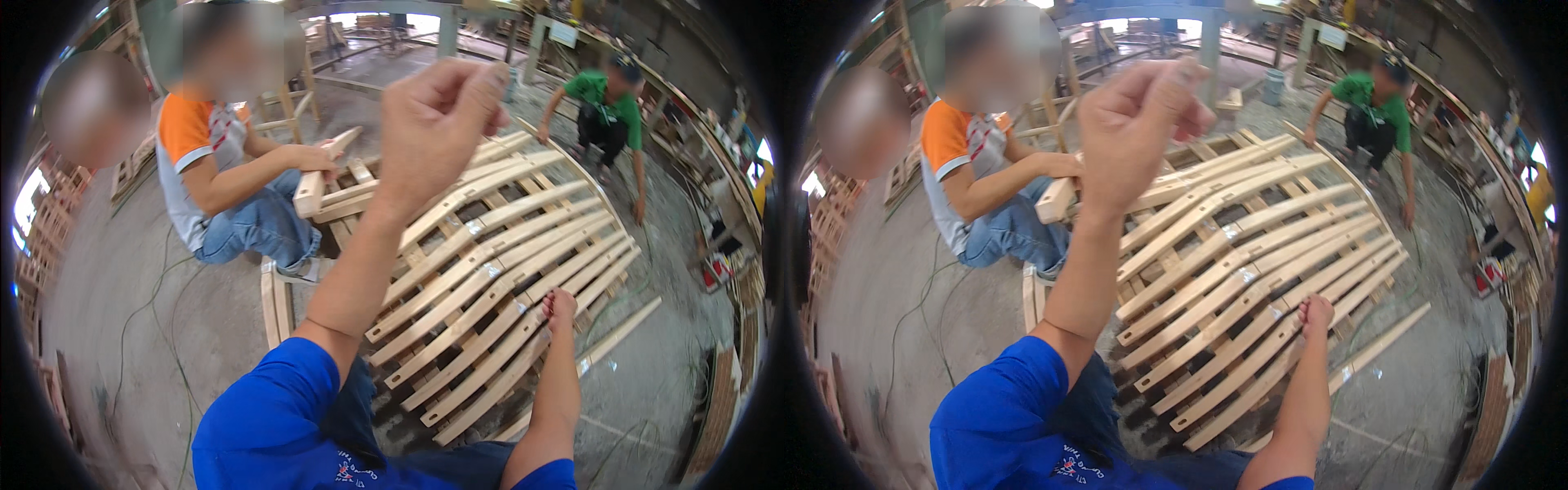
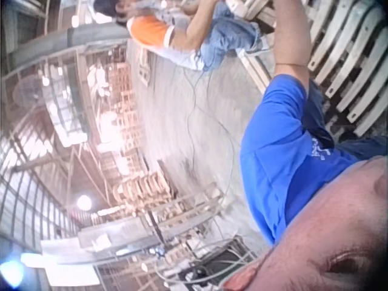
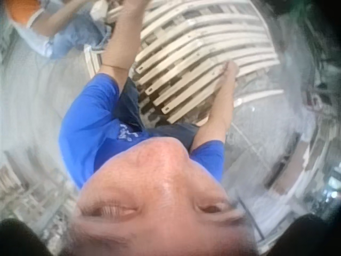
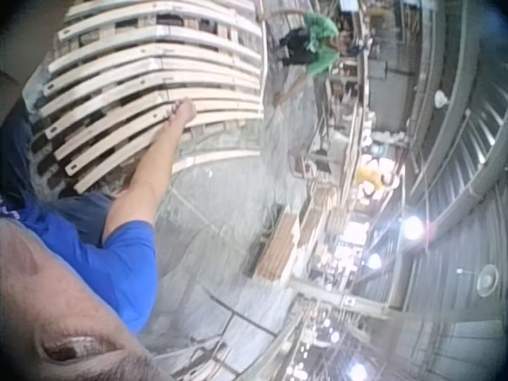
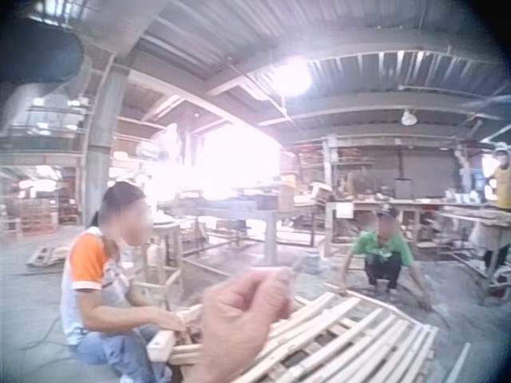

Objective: The person sits on the floor and arranges curved wooden slats into a grid-like structure on a pallet. They repeatedly pick up slats, align them with others, and place them into position while a coworker assists nearby.

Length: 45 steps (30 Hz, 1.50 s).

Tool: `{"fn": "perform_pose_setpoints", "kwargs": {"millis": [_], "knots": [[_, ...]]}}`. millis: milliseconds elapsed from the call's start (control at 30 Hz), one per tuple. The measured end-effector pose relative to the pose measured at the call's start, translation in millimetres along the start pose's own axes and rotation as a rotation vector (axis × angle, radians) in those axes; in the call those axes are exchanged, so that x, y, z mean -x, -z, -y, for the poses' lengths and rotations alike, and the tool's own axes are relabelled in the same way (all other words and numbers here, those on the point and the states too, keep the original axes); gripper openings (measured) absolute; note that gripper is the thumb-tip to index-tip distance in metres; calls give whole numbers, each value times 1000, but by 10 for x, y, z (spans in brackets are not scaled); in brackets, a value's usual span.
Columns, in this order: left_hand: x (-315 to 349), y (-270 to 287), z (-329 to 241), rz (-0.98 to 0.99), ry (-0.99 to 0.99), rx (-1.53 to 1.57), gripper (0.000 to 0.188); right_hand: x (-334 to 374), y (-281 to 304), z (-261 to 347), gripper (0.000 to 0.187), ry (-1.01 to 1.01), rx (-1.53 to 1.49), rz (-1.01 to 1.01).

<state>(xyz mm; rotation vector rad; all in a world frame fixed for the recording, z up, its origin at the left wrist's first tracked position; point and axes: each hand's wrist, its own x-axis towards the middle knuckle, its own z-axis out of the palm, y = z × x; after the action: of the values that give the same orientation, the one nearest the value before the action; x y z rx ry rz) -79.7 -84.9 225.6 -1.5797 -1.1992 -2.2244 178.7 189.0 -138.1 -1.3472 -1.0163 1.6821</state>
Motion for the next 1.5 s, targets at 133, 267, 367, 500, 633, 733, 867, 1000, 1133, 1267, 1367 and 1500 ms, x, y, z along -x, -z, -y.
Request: {"fn": "perform_pose_setpoints", "kwargs": {"millis": [133,267,367,500,633,733,867,1000,1133,1267,1367,1500], "knots": [[24,36,-7,13,91,4,32,57,-114,-74,7,-34,39,-27],[21,62,-48,18,65,-21,34,60,-84,-17,7,-20,45,-43],[20,60,-66,14,53,-22,34,59,-38,26,7,-13,39,-52],[29,46,-63,6,58,-9,32,113,-127,-27,6,-33,27,-55],[34,5,-100,-32,44,51,28,72,-97,-11,6,-15,19,-39],[41,39,-123,-28,35,31,25,1,-127,-94,6,5,-8,-47],[80,0,-170,-28,-10,57,26,-140,73,-70,8,79,51,-81],[124,-106,-240,-52,39,-18,29,-44,-101,-55,9,39,63,-89],[197,-183,-298,-5,20,-41,29,2,-77,25,10,27,57,-105],[218,-173,-288,33,19,-55,33,81,-99,52,11,-16,81,-100],[211,-178,-240,15,-24,-126,30,100,-116,41,11,-10,66,-96],[190,-182,-249,-3,-11,-123,30,60,-77,43,10,11,29,-104]]}}
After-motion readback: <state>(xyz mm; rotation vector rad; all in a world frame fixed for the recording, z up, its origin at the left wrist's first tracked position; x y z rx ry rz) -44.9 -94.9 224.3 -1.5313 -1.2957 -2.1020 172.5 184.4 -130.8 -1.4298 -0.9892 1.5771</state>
